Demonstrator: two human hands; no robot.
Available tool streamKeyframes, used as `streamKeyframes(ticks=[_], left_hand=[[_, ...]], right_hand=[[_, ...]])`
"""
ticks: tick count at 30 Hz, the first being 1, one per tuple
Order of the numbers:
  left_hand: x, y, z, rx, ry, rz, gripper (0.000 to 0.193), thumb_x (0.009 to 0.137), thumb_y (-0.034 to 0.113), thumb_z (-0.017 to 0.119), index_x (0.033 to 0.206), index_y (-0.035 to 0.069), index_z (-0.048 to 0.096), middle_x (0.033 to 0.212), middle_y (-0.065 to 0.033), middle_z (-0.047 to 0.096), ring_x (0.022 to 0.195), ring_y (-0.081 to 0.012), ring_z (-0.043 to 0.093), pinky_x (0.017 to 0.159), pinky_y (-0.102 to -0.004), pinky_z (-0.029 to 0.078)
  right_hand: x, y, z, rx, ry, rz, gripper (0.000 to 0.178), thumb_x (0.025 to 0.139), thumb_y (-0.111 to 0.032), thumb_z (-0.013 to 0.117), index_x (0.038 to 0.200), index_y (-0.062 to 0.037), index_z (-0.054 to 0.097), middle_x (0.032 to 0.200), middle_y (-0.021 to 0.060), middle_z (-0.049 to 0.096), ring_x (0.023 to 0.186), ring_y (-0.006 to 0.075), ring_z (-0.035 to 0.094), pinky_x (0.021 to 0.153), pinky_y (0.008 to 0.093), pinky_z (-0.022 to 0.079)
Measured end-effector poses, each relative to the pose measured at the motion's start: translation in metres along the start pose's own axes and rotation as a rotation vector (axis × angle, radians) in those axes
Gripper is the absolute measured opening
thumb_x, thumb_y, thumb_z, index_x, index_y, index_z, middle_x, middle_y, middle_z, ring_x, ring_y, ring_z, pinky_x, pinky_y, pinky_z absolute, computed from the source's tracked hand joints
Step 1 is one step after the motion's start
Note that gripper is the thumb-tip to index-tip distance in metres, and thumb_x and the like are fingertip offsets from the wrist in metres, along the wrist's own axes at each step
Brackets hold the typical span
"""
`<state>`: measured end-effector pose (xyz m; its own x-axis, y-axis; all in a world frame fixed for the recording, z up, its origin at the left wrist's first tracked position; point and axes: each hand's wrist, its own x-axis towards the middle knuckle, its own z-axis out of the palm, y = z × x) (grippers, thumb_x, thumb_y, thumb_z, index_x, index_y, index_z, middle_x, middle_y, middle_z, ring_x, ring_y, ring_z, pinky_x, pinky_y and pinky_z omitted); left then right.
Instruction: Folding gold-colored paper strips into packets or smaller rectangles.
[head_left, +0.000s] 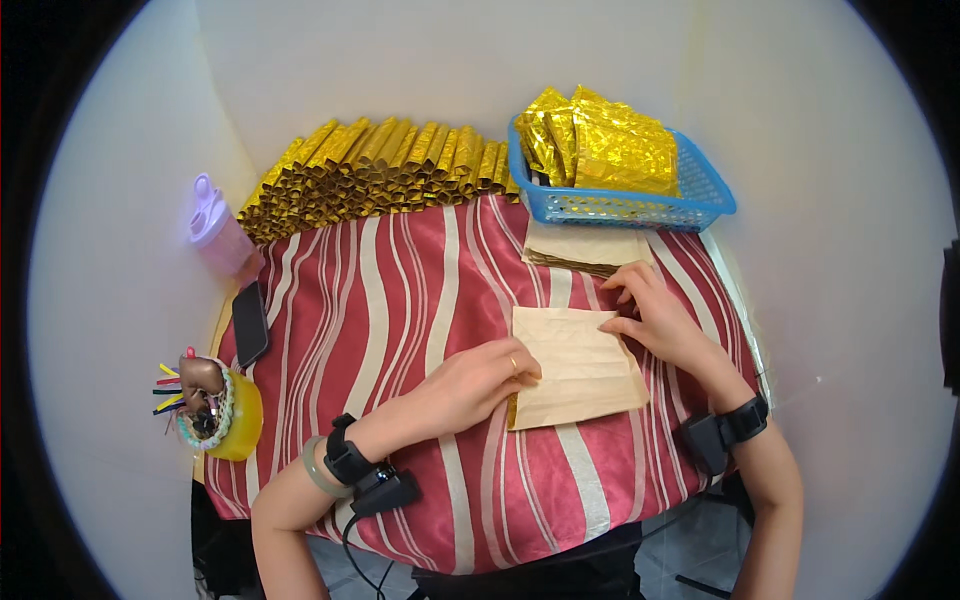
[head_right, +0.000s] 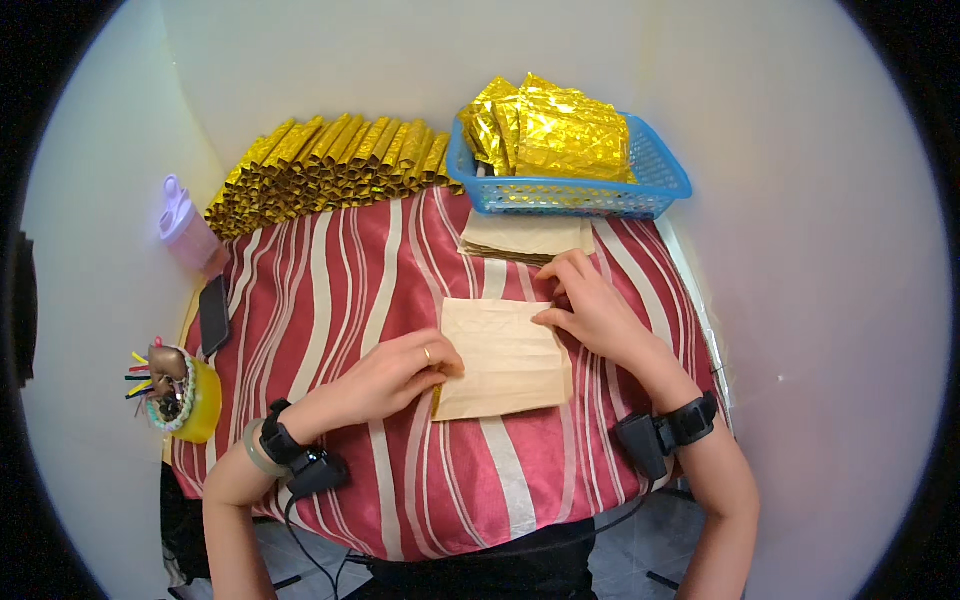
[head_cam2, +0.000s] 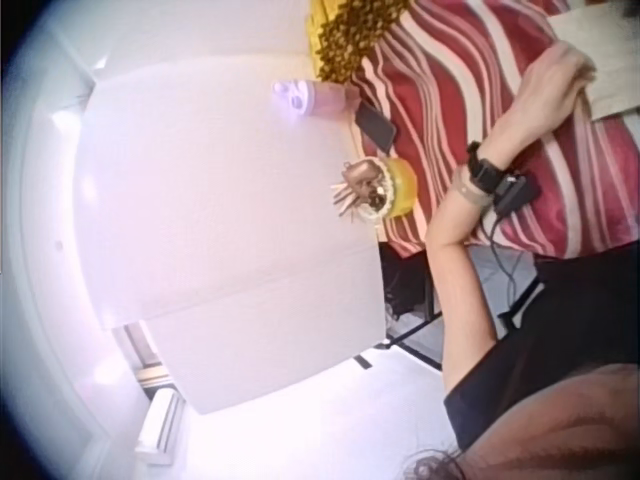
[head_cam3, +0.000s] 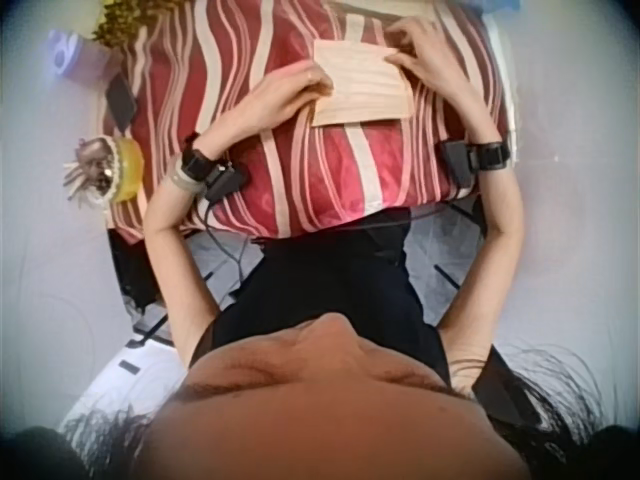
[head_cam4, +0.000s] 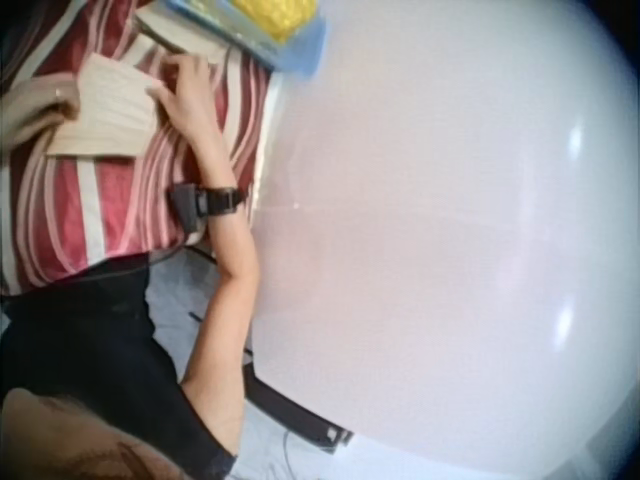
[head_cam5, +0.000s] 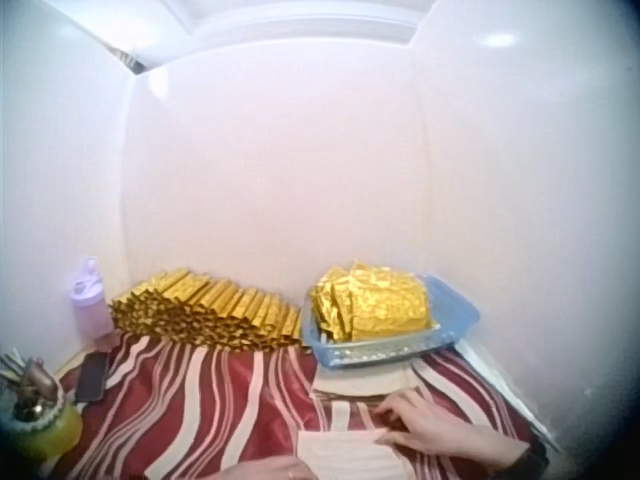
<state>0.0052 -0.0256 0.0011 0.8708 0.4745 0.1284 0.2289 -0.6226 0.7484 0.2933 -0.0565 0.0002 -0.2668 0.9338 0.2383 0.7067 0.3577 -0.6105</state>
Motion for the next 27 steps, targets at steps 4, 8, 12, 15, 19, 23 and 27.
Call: streamKeyframes(ticks=[4,8,12,15,19,23,27], left_hand=[[0.006,-0.013,0.002,0.25,0.191,0.151,0.035,0.077,0.003,0.073,0.106,0.005,0.055,0.108,-0.0107,0.051,0.105,-0.0309,0.05,0.095,-0.039,0.04],[0.005,-0.019,-0.003,0.275,0.253,0.066,0.049,0.07,0.009,0.081,0.107,0.006,0.05,0.111,-0.0119,0.048,0.109,-0.0319,0.046,0.097,-0.0395,0.039],[0.006,-0.032,-0.003,0.295,0.219,0.162,0.047,0.073,0.013,0.08,0.11,0.007,0.051,0.12,-0.0113,0.051,0.125,-0.0338,0.039,0.104,-0.0427,0.034],[0.003,-0.037,-0.003,0.321,0.158,0.11,0.049,0.078,0.022,0.076,0.118,0.007,0.052,0.132,-0.0098,0.049,0.136,-0.0349,0.031,0.11,-0.0517,0.024],[0.002,-0.035,-0.006,0.379,0.026,-0.02,0.065,0.085,0.037,0.069,0.137,0.005,0.046,0.149,-0.008,0.039,0.146,-0.0346,0.015,0.111,-0.0676,0.005],[0.006,-0.027,-0.01,0.39,-0.046,-0.083,0.077,0.084,0.041,0.069,0.146,0.006,0.038,0.155,-0.0066,0.031,0.147,-0.0352,0.009,0.11,-0.069,0.002],[0.004,-0.023,-0.013,0.407,-0.107,-0.11,0.095,0.076,0.048,0.074,0.149,0.004,0.031,0.158,-0.008,0.025,0.148,-0.0375,0.006,0.11,-0.0692,-0.001]], right_hand=[[-0.008,0.001,0.008,-0.249,0.21,-0.002,0.045,0.078,-0.017,0.077,0.109,0.0,0.049,0.098,0.0146,0.054,0.082,0.0276,0.061,0.074,0.036,0.05],[-0.021,-0.005,0.008,0.094,0.075,0.207,0.028,0.087,-0.012,0.068,0.106,-0.0001,0.05,0.082,0.0127,0.06,0.076,0.0247,0.062,0.072,0.0322,0.051],[-0.042,0.0,0.006,0.373,0.127,0.172,0.026,0.088,-0.007,0.066,0.108,0.0006,0.052,0.095,0.0111,0.064,0.088,0.0184,0.065,0.08,0.0306,0.051],[-0.052,-0.012,0.002,0.194,0.045,0.163,0.047,0.078,-0.01,0.077,0.118,-0.0011,0.052,0.108,0.012,0.062,0.103,0.0228,0.06,0.089,0.0349,0.047],[-0.06,-0.021,0.004,-0.091,-0.018,0.055,0.064,0.074,-0.021,0.079,0.128,-0.0034,0.051,0.131,0.0123,0.054,0.126,0.0307,0.044,0.105,0.0428,0.035],[-0.06,-0.019,0.001,-0.201,-0.036,0.067,0.075,0.073,-0.028,0.08,0.136,-0.0039,0.046,0.139,0.0144,0.049,0.132,0.0335,0.039,0.109,0.0458,0.031],[-0.06,-0.02,-0.001,-0.236,-0.174,0.063,0.1,0.068,-0.048,0.08,0.144,-0.0014,0.035,0.149,0.0184,0.036,0.141,0.039,0.025,0.115,0.0507,0.019]])
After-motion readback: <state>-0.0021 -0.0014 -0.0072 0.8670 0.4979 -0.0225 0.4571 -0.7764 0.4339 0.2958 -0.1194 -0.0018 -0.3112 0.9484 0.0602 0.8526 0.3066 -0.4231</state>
